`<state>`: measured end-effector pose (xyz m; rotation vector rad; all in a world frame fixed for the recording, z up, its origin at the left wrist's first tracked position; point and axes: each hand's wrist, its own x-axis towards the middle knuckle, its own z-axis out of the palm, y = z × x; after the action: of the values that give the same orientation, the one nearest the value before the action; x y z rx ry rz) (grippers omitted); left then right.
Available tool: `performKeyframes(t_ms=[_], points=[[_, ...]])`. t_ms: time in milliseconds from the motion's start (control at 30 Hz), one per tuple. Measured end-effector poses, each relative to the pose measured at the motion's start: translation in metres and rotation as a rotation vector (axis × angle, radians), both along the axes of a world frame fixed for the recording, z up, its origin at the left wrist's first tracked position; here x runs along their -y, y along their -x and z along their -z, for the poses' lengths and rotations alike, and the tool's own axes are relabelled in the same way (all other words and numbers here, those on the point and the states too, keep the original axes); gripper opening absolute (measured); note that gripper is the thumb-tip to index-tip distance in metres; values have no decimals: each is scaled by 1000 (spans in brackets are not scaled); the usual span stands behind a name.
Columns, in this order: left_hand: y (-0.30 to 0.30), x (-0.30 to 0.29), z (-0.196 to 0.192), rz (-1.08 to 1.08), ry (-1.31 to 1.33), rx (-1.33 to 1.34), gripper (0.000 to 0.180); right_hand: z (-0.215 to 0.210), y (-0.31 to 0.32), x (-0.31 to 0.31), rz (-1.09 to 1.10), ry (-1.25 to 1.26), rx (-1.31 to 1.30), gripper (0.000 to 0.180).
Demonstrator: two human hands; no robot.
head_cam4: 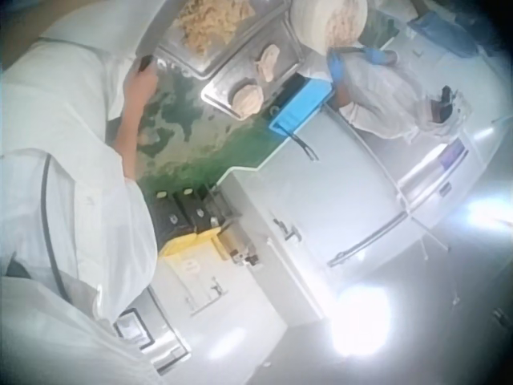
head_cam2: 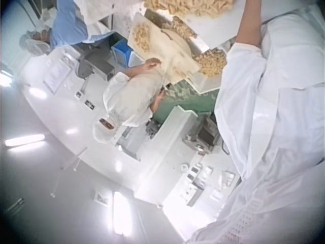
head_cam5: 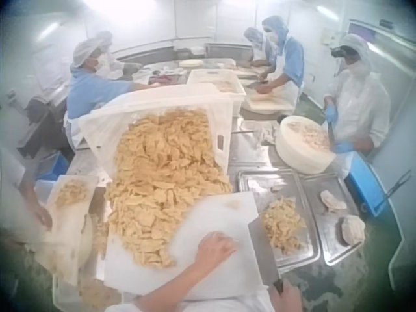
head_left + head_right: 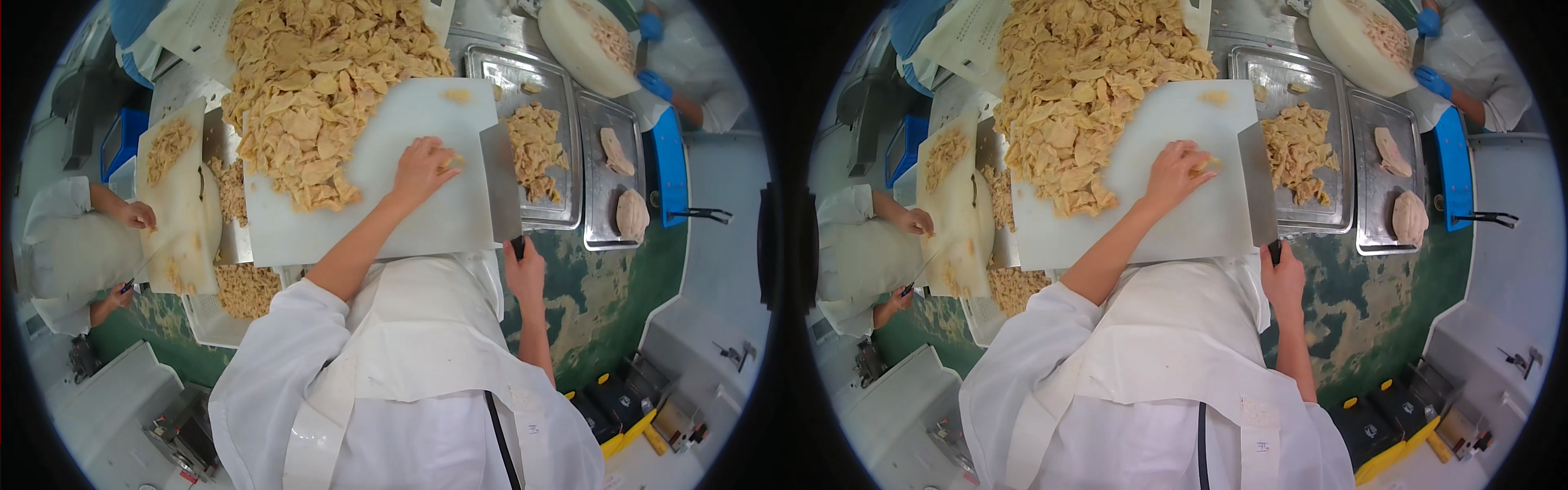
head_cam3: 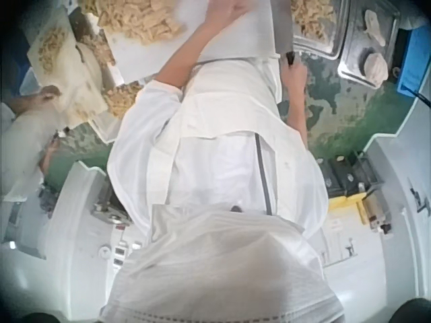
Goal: The person slices pieces of meat using a cleaver on a white cutting board. The person picks up strips of meat from a pile, cuts them into smaller pieces, and moves the sliced meat into a tray.
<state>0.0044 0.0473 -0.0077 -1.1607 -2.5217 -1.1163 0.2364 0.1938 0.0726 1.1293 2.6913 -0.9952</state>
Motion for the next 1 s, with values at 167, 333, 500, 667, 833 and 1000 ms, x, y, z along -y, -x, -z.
performKeyframes(t_ms=[167, 333, 500, 667, 833, 1000], points=[[14, 20, 2, -50, 103, 48, 32, -17, 3, 14, -33, -22, 30, 29], [22, 15, -1, -37, 179, 460, 31, -23, 7, 27, -159, 45, 98, 26], [23, 23, -10, -21, 53, 732, 23, -15, 5, 21, -170, -44, 89, 26], [11, 44, -16, -59, 210, 544, 21, -15, 7, 21, -165, -47, 85, 27], [-11, 50, -7, -169, 122, 165, 12, -19, 7, 21, -159, -14, 83, 28], [-18, 48, 1, -43, 143, -78, 12, -27, 3, 18, -151, -66, 40, 28]])
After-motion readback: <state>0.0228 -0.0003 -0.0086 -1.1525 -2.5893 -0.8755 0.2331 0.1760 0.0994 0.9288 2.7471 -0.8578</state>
